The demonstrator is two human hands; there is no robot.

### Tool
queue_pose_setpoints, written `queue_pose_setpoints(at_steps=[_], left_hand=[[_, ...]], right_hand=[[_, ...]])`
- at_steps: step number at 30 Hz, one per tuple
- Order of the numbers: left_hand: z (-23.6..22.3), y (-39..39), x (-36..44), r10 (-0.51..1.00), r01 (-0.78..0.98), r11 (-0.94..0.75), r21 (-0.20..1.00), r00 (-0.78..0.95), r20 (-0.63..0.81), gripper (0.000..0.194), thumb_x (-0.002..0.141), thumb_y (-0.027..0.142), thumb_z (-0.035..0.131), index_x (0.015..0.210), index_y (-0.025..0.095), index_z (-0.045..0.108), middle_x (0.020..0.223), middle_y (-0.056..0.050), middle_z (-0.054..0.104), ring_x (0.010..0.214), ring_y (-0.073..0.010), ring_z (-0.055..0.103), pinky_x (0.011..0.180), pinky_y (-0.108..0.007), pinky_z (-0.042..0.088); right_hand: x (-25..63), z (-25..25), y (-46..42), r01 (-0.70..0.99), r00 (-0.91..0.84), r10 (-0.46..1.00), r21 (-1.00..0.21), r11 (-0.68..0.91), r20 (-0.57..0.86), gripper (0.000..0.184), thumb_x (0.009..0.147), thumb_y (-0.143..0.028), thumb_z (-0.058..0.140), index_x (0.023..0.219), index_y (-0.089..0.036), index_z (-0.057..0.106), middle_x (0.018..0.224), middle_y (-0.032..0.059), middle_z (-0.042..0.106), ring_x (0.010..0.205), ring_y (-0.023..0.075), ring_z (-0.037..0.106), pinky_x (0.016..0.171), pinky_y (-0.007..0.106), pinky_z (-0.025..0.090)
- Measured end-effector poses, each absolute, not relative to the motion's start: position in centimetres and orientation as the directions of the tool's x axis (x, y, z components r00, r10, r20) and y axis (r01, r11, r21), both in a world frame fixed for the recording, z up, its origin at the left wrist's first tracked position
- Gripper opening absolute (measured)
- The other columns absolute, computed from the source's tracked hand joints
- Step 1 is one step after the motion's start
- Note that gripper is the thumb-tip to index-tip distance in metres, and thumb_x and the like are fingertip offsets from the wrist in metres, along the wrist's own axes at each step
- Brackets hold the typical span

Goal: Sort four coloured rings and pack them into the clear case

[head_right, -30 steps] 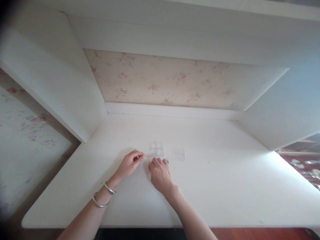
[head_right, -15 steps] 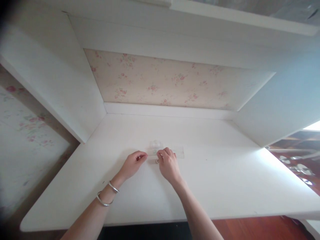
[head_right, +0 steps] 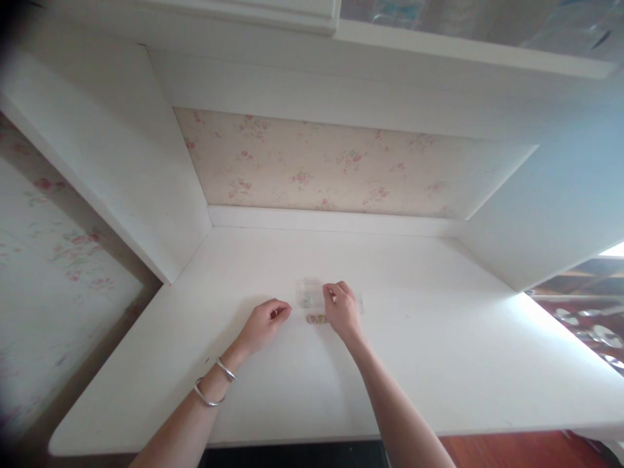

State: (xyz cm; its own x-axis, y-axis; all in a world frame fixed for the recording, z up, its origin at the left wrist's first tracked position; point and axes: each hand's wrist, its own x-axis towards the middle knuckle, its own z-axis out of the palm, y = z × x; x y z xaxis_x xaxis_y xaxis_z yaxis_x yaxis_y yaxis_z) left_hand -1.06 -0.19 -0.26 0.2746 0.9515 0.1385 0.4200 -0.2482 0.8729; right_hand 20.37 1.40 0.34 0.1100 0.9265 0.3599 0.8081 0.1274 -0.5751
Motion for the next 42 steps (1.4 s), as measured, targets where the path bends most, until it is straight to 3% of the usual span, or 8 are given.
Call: queue_pose_setpoints(at_steps=[10,16,23,27,31,42], left_hand=[[-0.2,-0.5,-0.5,0.913,0.500,-0.374,0.781,0.348,0.214,0.023,0.090,0.031,0.046,0.086,0.020,0.066,0.078,-0.002,0.062,0.070,-0.0136,0.055,0.066,-0.025,0.043],[0.1,-1.2,0.8,0.885,0.568,-0.433,0.699,0.417,0.209,0.026,0.092,0.032,0.042,0.089,0.021,0.065,0.081,-0.003,0.058,0.068,-0.0118,0.054,0.064,-0.023,0.043],[0.2,-1.5,3.2,0.801,0.649,-0.590,0.480,0.546,0.246,0.022,0.092,0.027,0.044,0.102,0.025,0.064,0.093,-0.003,0.056,0.079,-0.0127,0.056,0.072,-0.023,0.046],[0.2,-1.3,4.1,0.788,0.678,-0.609,0.411,0.577,0.215,0.019,0.090,0.027,0.047,0.100,0.024,0.063,0.095,-0.003,0.056,0.079,-0.0137,0.056,0.073,-0.025,0.046],[0.0,-1.1,4.4,0.799,0.673,-0.591,0.445,0.564,0.208,0.020,0.091,0.025,0.044,0.094,0.023,0.064,0.095,-0.003,0.056,0.080,-0.0134,0.056,0.074,-0.025,0.046],[-0.3,-0.7,3.9,0.884,0.562,-0.401,0.723,0.446,0.144,0.027,0.091,0.035,0.046,0.092,0.022,0.070,0.087,-0.004,0.056,0.071,-0.0115,0.054,0.064,-0.022,0.045]], right_hand=[[23.0,-2.3,-0.7,0.596,0.371,0.877,-0.802,0.027,0.305,0.038,0.086,-0.048,0.044,0.090,-0.019,0.068,0.082,0.0044,0.061,0.073,0.0173,0.055,0.069,0.029,0.042],[22.6,-2.2,-1.0,0.575,0.317,0.890,-0.813,0.094,0.327,0.037,0.088,-0.047,0.043,0.089,-0.020,0.068,0.080,0.0035,0.061,0.071,0.0154,0.055,0.068,0.027,0.042],[22.7,-2.2,-0.7,0.539,0.270,0.900,-0.828,0.153,0.342,0.035,0.089,-0.043,0.043,0.089,-0.019,0.069,0.078,0.0025,0.061,0.069,0.0132,0.056,0.066,0.025,0.043],[22.5,-1.9,-1.1,0.546,0.198,0.910,-0.812,0.207,0.365,0.032,0.090,-0.039,0.043,0.089,-0.020,0.068,0.076,0.0017,0.060,0.067,0.0120,0.056,0.064,0.023,0.043],[22.5,-1.6,-1.2,0.565,0.176,0.904,-0.792,0.231,0.390,0.030,0.090,-0.037,0.042,0.090,-0.021,0.068,0.075,0.0015,0.059,0.067,0.0121,0.056,0.064,0.023,0.043],[22.8,-1.8,-1.1,0.581,0.116,0.924,-0.779,0.234,0.364,0.026,0.090,-0.034,0.044,0.091,-0.022,0.067,0.076,0.0010,0.059,0.069,0.0126,0.055,0.063,0.023,0.042]])
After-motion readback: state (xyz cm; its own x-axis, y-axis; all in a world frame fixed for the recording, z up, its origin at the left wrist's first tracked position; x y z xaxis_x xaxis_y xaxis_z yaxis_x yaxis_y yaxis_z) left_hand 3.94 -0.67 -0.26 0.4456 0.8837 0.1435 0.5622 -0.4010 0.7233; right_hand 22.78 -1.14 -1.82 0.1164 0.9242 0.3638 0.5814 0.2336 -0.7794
